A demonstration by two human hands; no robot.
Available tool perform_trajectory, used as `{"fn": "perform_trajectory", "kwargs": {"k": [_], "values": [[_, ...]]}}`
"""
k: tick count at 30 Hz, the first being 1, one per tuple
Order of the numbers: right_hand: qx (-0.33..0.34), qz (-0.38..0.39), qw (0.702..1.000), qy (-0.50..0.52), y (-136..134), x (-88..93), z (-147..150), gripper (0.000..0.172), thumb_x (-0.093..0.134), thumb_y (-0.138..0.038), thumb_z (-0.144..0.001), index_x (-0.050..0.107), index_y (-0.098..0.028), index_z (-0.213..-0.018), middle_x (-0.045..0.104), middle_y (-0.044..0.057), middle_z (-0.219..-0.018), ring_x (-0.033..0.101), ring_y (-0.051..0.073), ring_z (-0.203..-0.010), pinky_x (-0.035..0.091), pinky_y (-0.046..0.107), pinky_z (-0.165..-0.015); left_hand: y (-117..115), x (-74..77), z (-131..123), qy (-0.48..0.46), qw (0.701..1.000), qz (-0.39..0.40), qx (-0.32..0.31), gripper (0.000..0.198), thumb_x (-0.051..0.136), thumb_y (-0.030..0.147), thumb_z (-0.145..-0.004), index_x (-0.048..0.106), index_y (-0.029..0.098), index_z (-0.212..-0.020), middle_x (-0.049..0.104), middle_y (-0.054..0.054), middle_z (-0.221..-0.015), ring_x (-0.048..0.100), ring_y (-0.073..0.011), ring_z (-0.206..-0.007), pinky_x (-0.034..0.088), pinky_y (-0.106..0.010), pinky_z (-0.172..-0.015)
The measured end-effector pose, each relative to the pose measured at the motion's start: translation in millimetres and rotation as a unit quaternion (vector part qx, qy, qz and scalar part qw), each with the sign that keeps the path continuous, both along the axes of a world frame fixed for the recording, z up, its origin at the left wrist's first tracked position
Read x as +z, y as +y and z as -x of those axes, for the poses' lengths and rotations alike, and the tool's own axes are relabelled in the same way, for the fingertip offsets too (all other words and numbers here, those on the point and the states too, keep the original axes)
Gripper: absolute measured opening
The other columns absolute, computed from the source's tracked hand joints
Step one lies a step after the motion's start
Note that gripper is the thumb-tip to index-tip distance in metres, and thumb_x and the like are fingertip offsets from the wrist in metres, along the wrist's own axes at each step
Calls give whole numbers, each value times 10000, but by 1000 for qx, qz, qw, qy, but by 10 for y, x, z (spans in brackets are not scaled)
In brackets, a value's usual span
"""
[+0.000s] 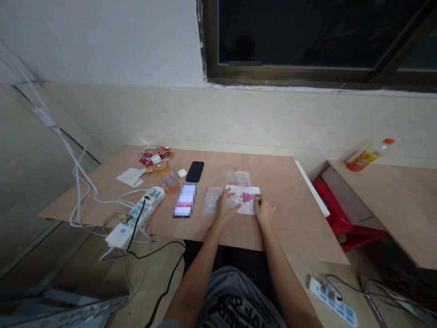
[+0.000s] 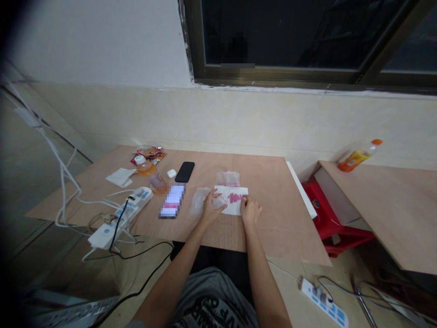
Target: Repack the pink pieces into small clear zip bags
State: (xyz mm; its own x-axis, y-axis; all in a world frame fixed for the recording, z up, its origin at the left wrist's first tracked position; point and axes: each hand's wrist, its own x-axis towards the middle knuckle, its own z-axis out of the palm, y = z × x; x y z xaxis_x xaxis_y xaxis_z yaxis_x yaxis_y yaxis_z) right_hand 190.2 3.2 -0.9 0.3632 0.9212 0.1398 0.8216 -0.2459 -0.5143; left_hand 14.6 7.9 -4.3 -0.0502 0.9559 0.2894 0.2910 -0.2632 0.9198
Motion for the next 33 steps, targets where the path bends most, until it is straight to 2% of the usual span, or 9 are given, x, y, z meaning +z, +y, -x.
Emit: {"fn": "perform_trajectory", "kwargs": {"k": [17,25,29,33], "values": [[-15,-15,1000,23,18,-60,-28,361,393,-417,-904,650,-197,-1031,676,77,-873,572,232,-853,281,343,-807,1,72,-52,-24,1000,-4,4,717,789,186,-616,452,251,-1245,648,-57,-1067,592,-239,-1044,409,-481,-990],[-17,-36,998,42,-5,-39,-31,384,393,-448,-897,652,-186,-1006,681,68,-850,582,219,-818,298,341,-807,8,49,-49,-17,1000,3,-6,742,793,189,-612,441,263,-1261,642,-59,-1072,598,-235,-1034,417,-470,-978],[-4,-70,988,135,6,-17,-18,456,401,-528,-872,658,-162,-962,679,74,-787,582,208,-735,353,313,-740,8,50,-46,-15,1000,-1,-9,752,793,181,-610,439,265,-1268,643,-66,-1082,590,-244,-1054,391,-496,-1004],[92,-100,952,275,73,9,104,489,457,-594,-825,649,-152,-912,681,81,-774,576,194,-679,398,284,-655,21,34,-48,-29,999,9,-14,749,795,184,-601,450,273,-1261,647,-62,-1078,592,-254,-1056,375,-515,-1016]]}}
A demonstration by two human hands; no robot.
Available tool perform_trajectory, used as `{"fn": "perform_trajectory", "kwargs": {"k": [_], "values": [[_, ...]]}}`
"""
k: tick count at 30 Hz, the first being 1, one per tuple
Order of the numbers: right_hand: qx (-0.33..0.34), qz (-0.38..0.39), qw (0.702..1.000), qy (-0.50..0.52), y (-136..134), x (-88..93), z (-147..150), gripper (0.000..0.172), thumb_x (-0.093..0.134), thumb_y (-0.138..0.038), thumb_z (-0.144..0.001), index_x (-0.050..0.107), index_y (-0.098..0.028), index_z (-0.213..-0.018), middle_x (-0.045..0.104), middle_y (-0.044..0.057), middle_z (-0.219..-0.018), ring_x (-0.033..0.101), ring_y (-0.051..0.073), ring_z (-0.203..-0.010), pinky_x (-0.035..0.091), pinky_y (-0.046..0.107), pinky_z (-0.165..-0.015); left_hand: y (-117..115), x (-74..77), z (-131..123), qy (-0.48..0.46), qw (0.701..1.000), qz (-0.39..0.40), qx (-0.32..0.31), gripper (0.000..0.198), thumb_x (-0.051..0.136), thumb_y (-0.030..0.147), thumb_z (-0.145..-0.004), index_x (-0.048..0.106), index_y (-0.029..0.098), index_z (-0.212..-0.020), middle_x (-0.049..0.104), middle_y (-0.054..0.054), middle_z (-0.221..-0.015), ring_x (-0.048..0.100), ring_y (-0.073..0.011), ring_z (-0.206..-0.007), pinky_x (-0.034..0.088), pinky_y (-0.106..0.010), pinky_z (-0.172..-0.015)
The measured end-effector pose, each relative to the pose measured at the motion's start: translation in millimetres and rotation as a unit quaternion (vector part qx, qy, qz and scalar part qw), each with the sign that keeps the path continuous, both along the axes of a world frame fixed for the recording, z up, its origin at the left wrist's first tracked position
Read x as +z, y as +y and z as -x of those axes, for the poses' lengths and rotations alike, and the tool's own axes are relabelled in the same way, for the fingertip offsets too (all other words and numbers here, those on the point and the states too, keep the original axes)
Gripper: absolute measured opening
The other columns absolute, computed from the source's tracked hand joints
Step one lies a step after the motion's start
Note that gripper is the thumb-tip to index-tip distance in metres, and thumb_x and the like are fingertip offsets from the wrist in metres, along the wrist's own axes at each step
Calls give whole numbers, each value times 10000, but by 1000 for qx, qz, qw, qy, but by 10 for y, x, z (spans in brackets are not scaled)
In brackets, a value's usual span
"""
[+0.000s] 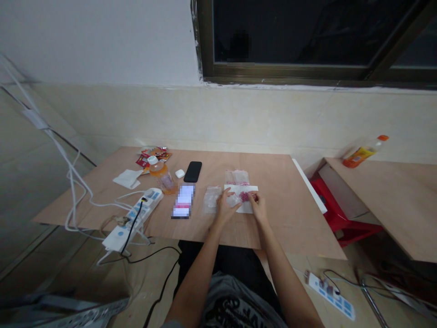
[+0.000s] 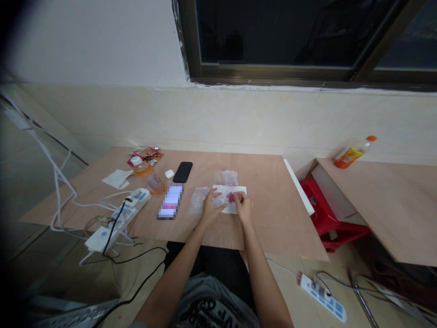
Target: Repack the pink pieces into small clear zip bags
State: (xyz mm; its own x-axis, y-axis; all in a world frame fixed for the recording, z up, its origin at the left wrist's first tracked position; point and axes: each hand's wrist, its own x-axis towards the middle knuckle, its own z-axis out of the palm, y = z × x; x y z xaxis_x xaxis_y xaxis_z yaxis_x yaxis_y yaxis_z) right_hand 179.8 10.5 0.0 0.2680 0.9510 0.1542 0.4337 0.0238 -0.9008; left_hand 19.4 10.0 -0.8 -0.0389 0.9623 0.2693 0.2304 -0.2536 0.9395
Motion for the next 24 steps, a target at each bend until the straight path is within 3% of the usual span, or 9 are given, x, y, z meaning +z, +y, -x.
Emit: {"fn": "perform_trajectory", "kwargs": {"k": [3,8,12,16,24], "values": [[61,-14,997,33,54,22,131,433,503,-586,-803,642,-177,-844,674,55,-752,571,182,-665,415,281,-650,15,-33,1,-1,1000,4,-4,751,795,203,-606,446,266,-1269,642,-70,-1093,583,-264,-1077,362,-514,-1026],[110,-12,994,-7,68,38,184,397,482,-561,-825,668,-211,-797,686,41,-763,585,191,-705,432,303,-718,33,-82,8,-20,1000,-6,-6,744,793,204,-612,448,267,-1267,645,-68,-1097,582,-255,-1080,384,-489,-1013],[56,-14,998,0,9,1,21,487,416,-582,-851,686,-177,-865,692,73,-783,586,198,-690,421,294,-667,30,-76,11,-36,999,-12,-10,752,806,218,-596,458,268,-1260,649,-64,-1078,589,-255,-1068,385,-493,-1011],[-25,19,995,-98,-76,-43,-150,452,450,-551,-836,692,-179,-923,653,32,-686,566,183,-625,363,280,-641,30,-64,9,-33,999,-11,-5,748,801,203,-592,460,241,-1257,648,-65,-1074,597,-242,-1039,402,-481,-991],[-29,29,972,-232,-145,-103,-156,320,483,-422,-831,684,-202,-949,640,17,-759,562,186,-763,280,298,-745,23,-41,2,-8,1000,-12,3,732,799,177,-591,476,245,-1244,641,-71,-1081,583,-249,-1032,410,-472,-965]]}}
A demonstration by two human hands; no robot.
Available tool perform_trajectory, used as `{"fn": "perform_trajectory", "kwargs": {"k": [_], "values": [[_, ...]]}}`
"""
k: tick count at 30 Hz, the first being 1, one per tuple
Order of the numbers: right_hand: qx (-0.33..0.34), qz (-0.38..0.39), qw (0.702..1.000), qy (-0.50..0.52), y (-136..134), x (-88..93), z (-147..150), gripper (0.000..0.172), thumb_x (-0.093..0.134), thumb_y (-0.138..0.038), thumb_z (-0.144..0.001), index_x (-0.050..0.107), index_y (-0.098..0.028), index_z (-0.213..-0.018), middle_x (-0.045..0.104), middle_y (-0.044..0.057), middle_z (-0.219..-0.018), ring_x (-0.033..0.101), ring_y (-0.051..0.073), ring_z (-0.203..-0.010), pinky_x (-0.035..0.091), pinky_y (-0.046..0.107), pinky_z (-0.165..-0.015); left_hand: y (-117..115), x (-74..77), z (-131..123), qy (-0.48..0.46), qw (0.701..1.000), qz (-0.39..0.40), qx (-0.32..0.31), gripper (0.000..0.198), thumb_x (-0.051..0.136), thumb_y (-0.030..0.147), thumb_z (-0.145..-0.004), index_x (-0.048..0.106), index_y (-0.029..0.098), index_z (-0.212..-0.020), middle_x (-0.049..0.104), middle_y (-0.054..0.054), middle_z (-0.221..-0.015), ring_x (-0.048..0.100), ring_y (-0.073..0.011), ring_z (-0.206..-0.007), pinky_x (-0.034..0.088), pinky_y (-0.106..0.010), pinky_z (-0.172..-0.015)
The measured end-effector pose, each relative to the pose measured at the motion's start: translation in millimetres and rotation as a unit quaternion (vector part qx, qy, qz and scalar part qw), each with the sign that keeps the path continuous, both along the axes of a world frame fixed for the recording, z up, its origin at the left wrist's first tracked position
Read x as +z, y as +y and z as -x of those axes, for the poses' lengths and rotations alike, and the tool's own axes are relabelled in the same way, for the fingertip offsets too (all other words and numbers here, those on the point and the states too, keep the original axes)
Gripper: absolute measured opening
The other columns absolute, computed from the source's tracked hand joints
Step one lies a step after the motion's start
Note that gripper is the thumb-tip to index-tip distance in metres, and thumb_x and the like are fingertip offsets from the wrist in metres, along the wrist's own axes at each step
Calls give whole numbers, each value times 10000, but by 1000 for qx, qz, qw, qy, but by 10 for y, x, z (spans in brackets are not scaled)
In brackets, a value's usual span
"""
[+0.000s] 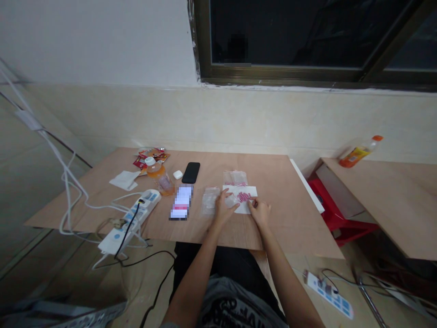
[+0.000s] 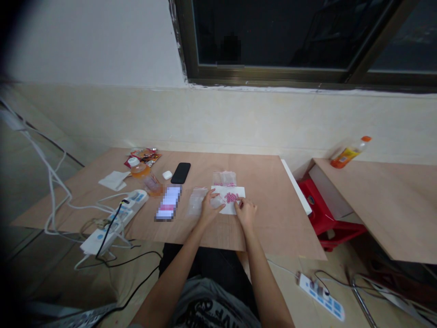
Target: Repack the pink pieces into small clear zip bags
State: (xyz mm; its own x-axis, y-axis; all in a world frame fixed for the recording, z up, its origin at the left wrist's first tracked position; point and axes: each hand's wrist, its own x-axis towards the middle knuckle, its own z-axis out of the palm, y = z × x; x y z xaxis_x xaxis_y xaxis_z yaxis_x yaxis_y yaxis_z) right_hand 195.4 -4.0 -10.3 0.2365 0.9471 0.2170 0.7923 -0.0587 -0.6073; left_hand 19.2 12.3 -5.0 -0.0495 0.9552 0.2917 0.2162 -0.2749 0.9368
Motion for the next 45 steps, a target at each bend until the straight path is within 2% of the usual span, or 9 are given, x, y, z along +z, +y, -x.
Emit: {"fn": "perform_trajectory", "kwargs": {"k": [6,15,30,38,42,45], "values": [[-11,11,1000,-25,5,-24,6,278,484,-364,-840,685,-202,-947,653,34,-823,553,195,-827,253,304,-760,-4,7,-1,32,999,1,8,729,800,218,-604,470,245,-1253,636,-70,-1091,575,-245,-1036,413,-461,-954],[-13,13,999,-37,-2,-24,4,276,484,-364,-840,690,-200,-924,650,36,-791,547,201,-824,234,292,-731,-7,-9,6,44,999,4,5,721,803,235,-607,479,246,-1252,638,-68,-1085,576,-242,-1036,409,-447,-957],[-28,-19,998,44,-12,61,20,405,463,-517,-844,704,-195,-880,649,26,-707,573,190,-728,318,294,-708,-1,-19,21,19,1000,6,-6,728,806,222,-595,478,241,-1245,634,-66,-1077,583,-237,-1024,412,-460,-961],[53,-52,980,183,117,118,221,433,506,-554,-819,692,-162,-823,668,51,-700,545,161,-595,390,269,-610,-10,7,37,21,1000,8,-15,729,799,232,-608,469,248,-1257,638,-61,-1081,584,-233,-1022,413,-458,-971],[80,-32,977,197,187,120,303,421,510,-545,-812,686,-165,-845,679,60,-736,563,171,-642,415,274,-636,3,-24,35,14,1000,-1,-11,734,798,212,-608,464,246,-1260,636,-63,-1074,588,-229,-1020,421,-450,-965],[131,-17,974,184,199,151,336,388,489,-512,-830,690,-181,-814,688,55,-770,581,172,-689,424,281,-695,4,-36,32,13,1000,-3,-7,725,789,192,-615,465,243,-1262,634,-68,-1076,583,-233,-1034,416,-456,-971]]}}
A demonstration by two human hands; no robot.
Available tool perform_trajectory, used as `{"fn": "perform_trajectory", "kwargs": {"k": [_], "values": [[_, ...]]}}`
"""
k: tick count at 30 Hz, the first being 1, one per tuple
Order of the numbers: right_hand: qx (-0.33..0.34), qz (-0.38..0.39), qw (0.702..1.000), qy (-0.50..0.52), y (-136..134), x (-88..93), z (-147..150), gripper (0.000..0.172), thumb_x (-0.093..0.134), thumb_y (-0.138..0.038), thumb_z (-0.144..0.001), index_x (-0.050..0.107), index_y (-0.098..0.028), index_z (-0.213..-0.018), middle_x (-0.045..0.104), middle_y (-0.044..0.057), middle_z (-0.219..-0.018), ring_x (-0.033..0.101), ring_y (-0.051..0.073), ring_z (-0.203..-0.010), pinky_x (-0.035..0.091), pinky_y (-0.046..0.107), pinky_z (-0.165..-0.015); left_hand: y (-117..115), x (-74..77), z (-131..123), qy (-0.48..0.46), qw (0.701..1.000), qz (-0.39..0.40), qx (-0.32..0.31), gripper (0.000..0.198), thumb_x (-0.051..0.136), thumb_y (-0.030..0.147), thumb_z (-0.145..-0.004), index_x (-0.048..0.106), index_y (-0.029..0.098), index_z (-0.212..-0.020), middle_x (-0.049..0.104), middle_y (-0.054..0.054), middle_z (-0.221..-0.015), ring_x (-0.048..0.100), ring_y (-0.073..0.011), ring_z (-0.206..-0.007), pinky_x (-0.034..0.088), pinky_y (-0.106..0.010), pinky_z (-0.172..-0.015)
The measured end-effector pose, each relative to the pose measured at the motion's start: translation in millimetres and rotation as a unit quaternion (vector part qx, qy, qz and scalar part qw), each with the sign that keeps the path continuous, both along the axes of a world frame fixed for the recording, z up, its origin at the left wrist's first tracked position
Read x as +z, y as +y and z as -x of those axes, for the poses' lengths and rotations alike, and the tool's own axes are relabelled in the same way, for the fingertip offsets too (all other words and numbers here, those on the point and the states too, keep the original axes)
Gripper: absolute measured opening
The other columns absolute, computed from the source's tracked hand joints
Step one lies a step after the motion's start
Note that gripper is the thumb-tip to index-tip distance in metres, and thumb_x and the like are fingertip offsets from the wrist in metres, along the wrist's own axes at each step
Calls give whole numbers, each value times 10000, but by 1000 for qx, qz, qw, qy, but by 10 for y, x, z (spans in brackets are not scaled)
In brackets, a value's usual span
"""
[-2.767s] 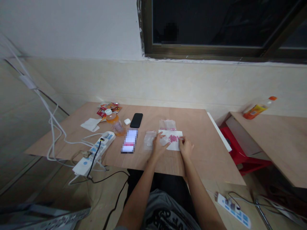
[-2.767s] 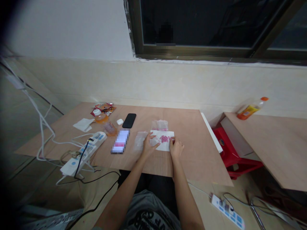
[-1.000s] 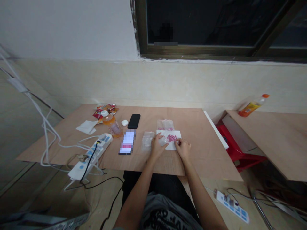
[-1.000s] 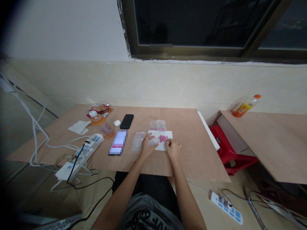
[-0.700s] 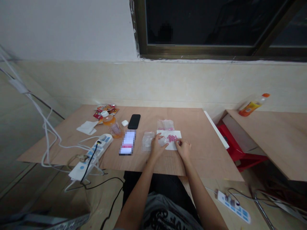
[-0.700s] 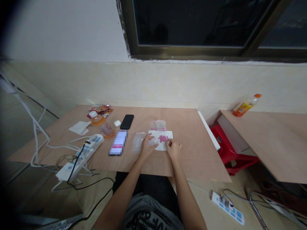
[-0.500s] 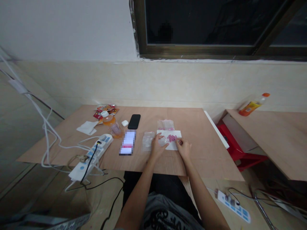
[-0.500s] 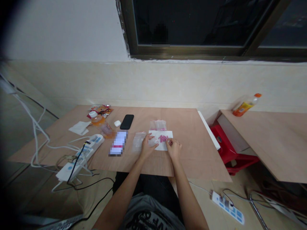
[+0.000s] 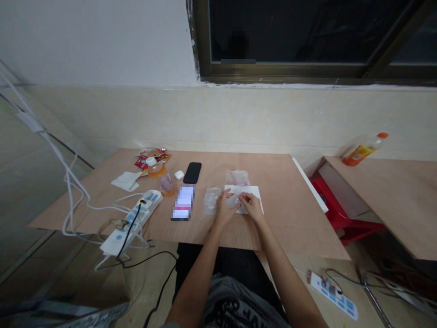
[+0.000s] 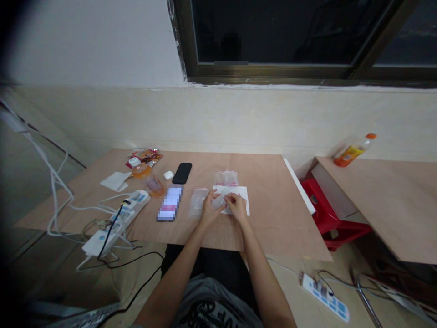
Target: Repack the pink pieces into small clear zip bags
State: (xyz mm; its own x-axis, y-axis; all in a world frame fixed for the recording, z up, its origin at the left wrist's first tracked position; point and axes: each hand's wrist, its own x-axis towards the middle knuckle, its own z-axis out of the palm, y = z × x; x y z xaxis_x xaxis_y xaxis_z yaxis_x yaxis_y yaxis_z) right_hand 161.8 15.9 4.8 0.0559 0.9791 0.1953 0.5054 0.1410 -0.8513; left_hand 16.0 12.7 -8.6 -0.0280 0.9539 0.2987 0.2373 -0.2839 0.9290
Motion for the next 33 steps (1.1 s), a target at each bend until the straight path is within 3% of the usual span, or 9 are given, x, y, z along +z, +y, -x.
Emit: {"fn": "perform_trajectory", "kwargs": {"k": [4,10,13,19,33], "values": [[22,2,1000,-1,-4,31,-58,410,450,-505,-846,691,-175,-818,692,68,-794,587,186,-716,417,281,-687,-12,31,1,-7,1000,6,-2,725,791,195,-612,467,249,-1259,635,-65,-1072,589,-231,-1024,426,-447,-960],[-146,-2,986,-85,-31,-43,-338,422,439,-472,-830,688,-159,-964,660,50,-740,562,188,-689,370,288,-696,-15,55,-7,-14,1000,13,8,716,799,202,-592,485,241,-1235,636,-62,-1061,587,-226,-1010,425,-435,-949],[-199,0,971,-134,-64,-75,-391,411,421,-438,-834,679,-160,-993,650,47,-752,560,200,-734,335,309,-746,-8,41,-8,-11,1000,12,9,719,801,200,-590,484,241,-1233,637,-62,-1062,585,-231,-1016,420,-440,-952],[-209,16,955,-209,-86,-73,-332,318,463,-377,-826,691,-179,-926,661,70,-825,544,230,-838,268,335,-788,-6,33,-7,-6,1000,18,7,723,804,218,-598,475,234,-1242,632,-67,-1072,583,-230,-1013,426,-434,-947],[-210,20,951,-225,-80,-68,-327,284,492,-387,-819,697,-195,-865,660,70,-795,531,241,-843,256,339,-767,-12,45,-5,-12,1000,14,8,710,802,188,-585,502,253,-1224,632,-59,-1067,586,-233,-1005,436,-455,-946]]}}
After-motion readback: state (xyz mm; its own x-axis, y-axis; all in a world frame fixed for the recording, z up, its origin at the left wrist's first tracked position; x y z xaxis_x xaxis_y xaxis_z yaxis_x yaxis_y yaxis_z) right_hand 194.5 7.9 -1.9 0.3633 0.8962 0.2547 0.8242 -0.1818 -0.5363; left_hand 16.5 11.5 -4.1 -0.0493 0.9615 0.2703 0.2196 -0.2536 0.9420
